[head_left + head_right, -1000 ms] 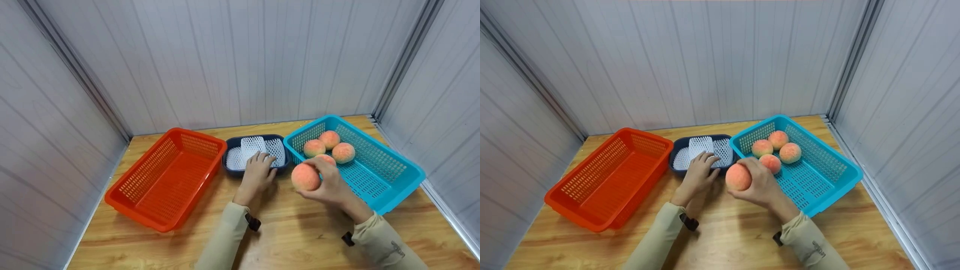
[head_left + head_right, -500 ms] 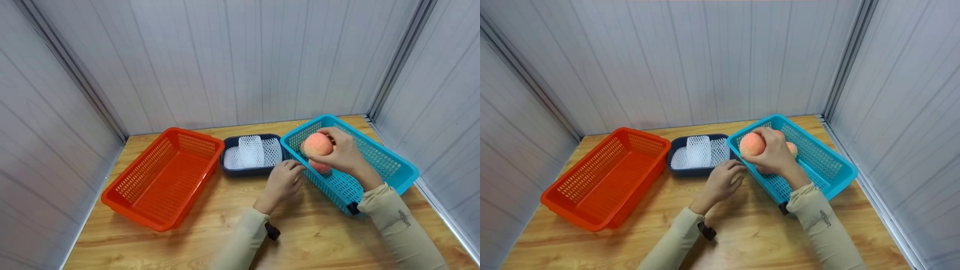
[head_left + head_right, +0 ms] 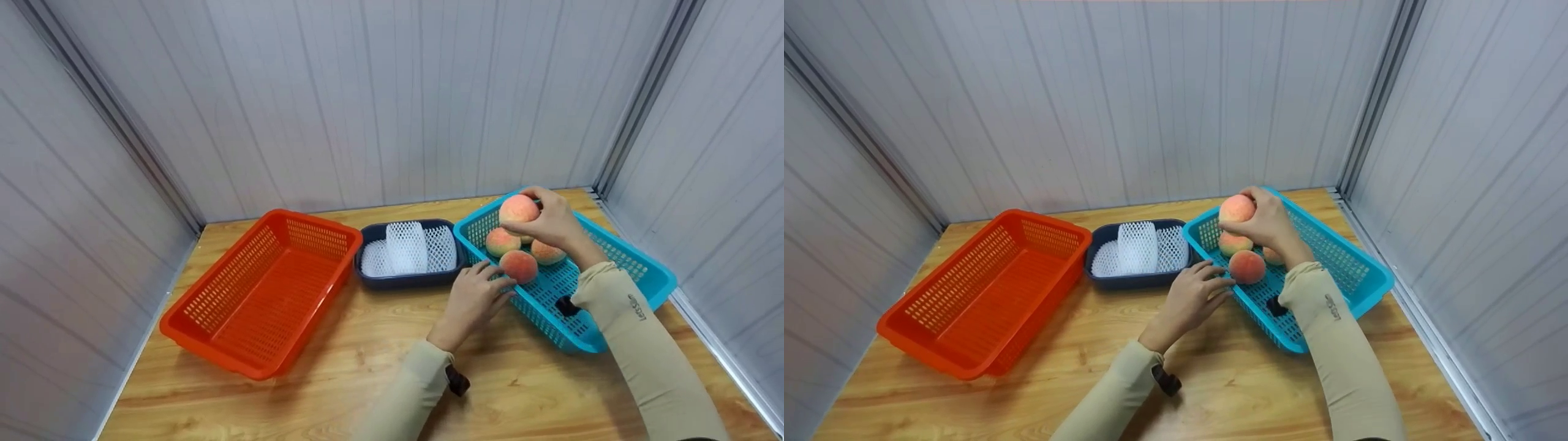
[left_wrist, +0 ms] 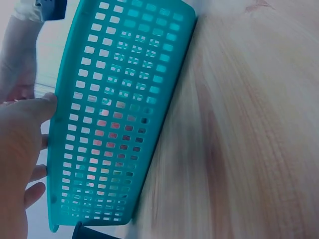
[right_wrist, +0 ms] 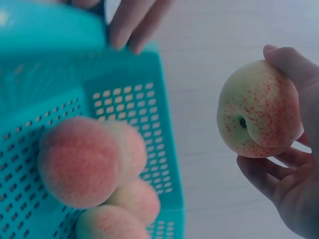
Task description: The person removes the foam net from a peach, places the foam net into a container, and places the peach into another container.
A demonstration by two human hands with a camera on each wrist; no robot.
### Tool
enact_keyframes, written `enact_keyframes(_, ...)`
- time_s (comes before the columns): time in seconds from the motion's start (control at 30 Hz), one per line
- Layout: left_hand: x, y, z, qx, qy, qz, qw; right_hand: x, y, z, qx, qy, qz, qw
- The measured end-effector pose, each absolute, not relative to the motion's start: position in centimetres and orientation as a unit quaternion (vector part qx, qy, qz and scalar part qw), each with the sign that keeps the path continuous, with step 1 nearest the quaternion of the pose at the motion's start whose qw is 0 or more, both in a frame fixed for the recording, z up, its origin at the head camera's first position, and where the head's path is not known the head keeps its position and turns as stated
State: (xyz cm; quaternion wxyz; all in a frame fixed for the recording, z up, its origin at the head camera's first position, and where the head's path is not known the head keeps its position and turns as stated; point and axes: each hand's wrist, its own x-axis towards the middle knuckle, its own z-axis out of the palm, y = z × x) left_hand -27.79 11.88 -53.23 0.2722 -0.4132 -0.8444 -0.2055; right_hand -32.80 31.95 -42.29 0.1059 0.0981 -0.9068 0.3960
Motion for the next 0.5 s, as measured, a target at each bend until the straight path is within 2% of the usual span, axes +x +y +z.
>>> enact_keyframes(0.27,-27.6,12.2,-53.1,-0.400,-0.841,-0.222,0.287,-34.9,34.4,-44.9,0.057,-0.915,0.389,0.086)
enact_keyframes(0.5,-27.6,12.3,-53.2,-0.392,-0.846,-0.234,0.275,-35.6,35.9,-47.0,0.035,-0.922,0.380,0.064)
